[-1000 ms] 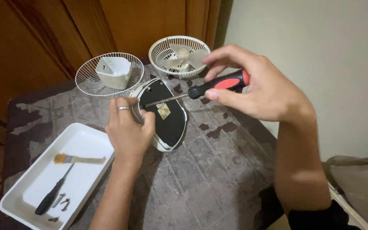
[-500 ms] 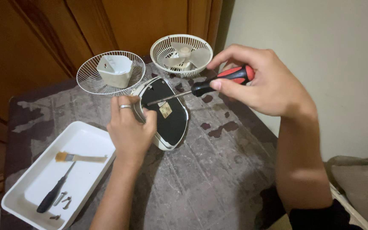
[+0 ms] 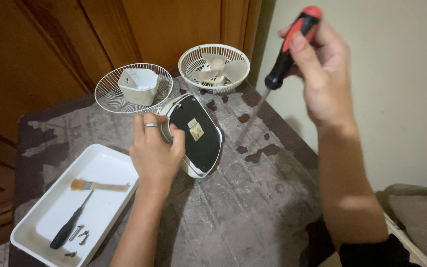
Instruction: The person reassembles a disassembled electric fan on a table. They attach the motor assembly to the base, secure it with a screwdriver, then fit the front grille and fasten it with a knob.
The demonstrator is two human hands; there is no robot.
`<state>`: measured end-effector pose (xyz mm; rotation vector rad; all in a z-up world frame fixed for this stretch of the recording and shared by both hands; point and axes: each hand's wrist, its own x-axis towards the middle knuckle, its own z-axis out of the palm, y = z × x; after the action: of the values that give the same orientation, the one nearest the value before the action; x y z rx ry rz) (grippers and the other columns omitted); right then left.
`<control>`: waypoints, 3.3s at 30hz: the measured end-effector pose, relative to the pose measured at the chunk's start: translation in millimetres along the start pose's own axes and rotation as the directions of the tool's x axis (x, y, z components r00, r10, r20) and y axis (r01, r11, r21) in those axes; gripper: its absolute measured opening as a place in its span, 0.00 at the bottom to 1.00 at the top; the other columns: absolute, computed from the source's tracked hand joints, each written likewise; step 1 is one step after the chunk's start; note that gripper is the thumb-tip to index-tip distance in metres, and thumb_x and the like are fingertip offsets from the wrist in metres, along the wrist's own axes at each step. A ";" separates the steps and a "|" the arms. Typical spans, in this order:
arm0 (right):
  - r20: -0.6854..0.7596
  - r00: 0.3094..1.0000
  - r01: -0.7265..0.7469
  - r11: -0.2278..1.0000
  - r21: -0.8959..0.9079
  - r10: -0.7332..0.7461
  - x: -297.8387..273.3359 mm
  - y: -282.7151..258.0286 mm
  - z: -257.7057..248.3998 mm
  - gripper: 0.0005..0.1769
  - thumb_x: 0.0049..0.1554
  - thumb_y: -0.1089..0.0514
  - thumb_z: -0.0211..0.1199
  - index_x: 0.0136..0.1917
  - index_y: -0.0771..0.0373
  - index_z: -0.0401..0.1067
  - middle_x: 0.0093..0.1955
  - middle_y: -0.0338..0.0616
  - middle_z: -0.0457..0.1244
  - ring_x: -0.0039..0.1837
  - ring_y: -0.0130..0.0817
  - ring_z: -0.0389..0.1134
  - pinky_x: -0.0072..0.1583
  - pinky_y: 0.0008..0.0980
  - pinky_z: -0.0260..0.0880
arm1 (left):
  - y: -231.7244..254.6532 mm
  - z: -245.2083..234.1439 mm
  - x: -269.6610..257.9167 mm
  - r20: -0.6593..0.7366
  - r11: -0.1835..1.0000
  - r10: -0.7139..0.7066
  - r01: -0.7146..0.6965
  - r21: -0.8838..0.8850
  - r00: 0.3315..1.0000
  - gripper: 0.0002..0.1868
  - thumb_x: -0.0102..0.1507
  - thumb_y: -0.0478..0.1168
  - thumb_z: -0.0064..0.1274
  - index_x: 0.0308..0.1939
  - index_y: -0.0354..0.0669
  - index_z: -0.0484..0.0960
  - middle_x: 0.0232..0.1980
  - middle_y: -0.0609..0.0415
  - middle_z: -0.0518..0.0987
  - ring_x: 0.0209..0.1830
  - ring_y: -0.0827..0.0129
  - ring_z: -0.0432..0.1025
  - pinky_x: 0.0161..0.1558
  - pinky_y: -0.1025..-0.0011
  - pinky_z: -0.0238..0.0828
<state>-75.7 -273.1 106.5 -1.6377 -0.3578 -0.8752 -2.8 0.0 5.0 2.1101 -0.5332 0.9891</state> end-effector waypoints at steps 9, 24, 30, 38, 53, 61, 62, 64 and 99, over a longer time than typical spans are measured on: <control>0.264 0.817 -0.500 0.858 -0.116 0.512 7.3 54.8 49.4 0.25 0.63 0.39 0.57 0.59 0.62 0.71 0.39 0.33 0.56 0.33 0.19 0.55 0.32 0.21 0.57 | -1.1 1.4 1.0 -0.040 0.999 0.033 -0.035 -0.035 0.999 0.09 0.59 0.36 0.58 0.41 0.41 0.75 0.42 0.46 0.73 0.34 0.47 0.75 0.35 0.55 0.74; 0.494 0.548 -0.834 0.397 0.383 0.675 -36.7 182.2 72.8 0.18 0.62 0.49 0.58 0.59 0.62 0.66 0.45 0.37 0.67 0.26 0.16 0.51 0.29 0.21 0.49 | -7.4 4.8 -4.5 -0.037 0.999 0.007 -0.009 -0.048 0.999 0.19 0.55 0.36 0.57 0.51 0.46 0.82 0.41 0.46 0.69 0.33 0.51 0.73 0.35 0.56 0.73; 0.613 0.541 -0.840 0.337 0.425 0.576 -46.4 210.0 61.1 0.16 0.66 0.53 0.58 0.63 0.64 0.66 0.36 0.30 0.57 0.29 0.17 0.52 0.32 0.22 0.52 | -9.2 6.4 -7.4 -0.033 0.996 0.025 -0.028 -0.083 0.999 0.27 0.54 0.35 0.53 0.60 0.46 0.81 0.48 0.42 0.70 0.39 0.50 0.75 0.38 0.58 0.74; 0.544 0.560 -0.824 0.488 0.287 0.625 -50.4 220.1 67.4 0.09 0.63 0.55 0.59 0.52 0.61 0.64 0.32 0.32 0.56 0.28 0.20 0.53 0.31 0.24 0.54 | -9.0 5.2 -9.9 -0.013 0.993 -0.014 0.012 -0.117 1.000 0.26 0.56 0.35 0.53 0.59 0.47 0.81 0.51 0.41 0.71 0.41 0.49 0.75 0.43 0.57 0.75; 0.575 0.583 -0.799 0.534 0.277 0.574 -48.6 223.4 70.3 0.10 0.61 0.54 0.61 0.51 0.58 0.65 0.31 0.32 0.57 0.27 0.20 0.54 0.30 0.24 0.55 | 22.3 -18.8 22.5 0.371 0.942 -0.333 0.294 0.159 0.867 0.23 0.60 0.49 0.57 0.57 0.50 0.73 0.41 0.40 0.84 0.42 0.40 0.78 0.44 0.47 0.73; 0.584 0.592 -0.786 0.558 0.266 0.556 -48.5 223.5 70.4 0.11 0.62 0.53 0.62 0.52 0.59 0.65 0.32 0.32 0.57 0.28 0.20 0.55 0.31 0.23 0.55 | 24.3 -17.3 24.7 0.388 0.944 -0.329 0.302 0.130 0.861 0.36 0.56 0.50 0.63 0.66 0.42 0.72 0.42 0.35 0.83 0.42 0.45 0.80 0.46 0.53 0.75; 0.589 0.591 -0.786 0.559 0.265 0.552 -48.2 223.0 69.8 0.11 0.62 0.53 0.62 0.53 0.59 0.65 0.32 0.32 0.57 0.28 0.20 0.55 0.31 0.23 0.55 | 23.9 -18.0 24.4 0.409 0.934 -0.358 0.329 0.142 0.840 0.37 0.56 0.50 0.64 0.66 0.41 0.71 0.42 0.35 0.83 0.42 0.46 0.81 0.45 0.54 0.75; 0.597 0.589 -0.786 0.558 0.267 0.545 -48.6 221.7 69.9 0.12 0.61 0.53 0.62 0.54 0.60 0.66 0.33 0.32 0.58 0.28 0.20 0.55 0.31 0.24 0.56 | 24.1 -19.5 24.1 0.423 0.928 -0.370 0.344 0.139 0.827 0.38 0.55 0.50 0.65 0.66 0.40 0.72 0.41 0.35 0.83 0.41 0.48 0.81 0.45 0.56 0.76; 0.578 0.529 -0.847 0.429 0.313 0.621 -38.4 289.7 38.6 0.26 0.64 0.47 0.63 0.70 0.62 0.70 0.46 0.37 0.65 0.49 0.28 0.66 0.52 0.31 0.68 | 101.5 -12.2 -27.9 0.227 0.966 0.245 -0.218 -0.138 0.943 0.30 0.56 0.41 0.61 0.62 0.43 0.75 0.57 0.47 0.79 0.41 0.53 0.76 0.41 0.58 0.76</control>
<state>101.6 -305.9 -126.7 -1.1607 -0.0766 0.2801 -89.1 -54.6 33.3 2.1130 -0.9569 0.8093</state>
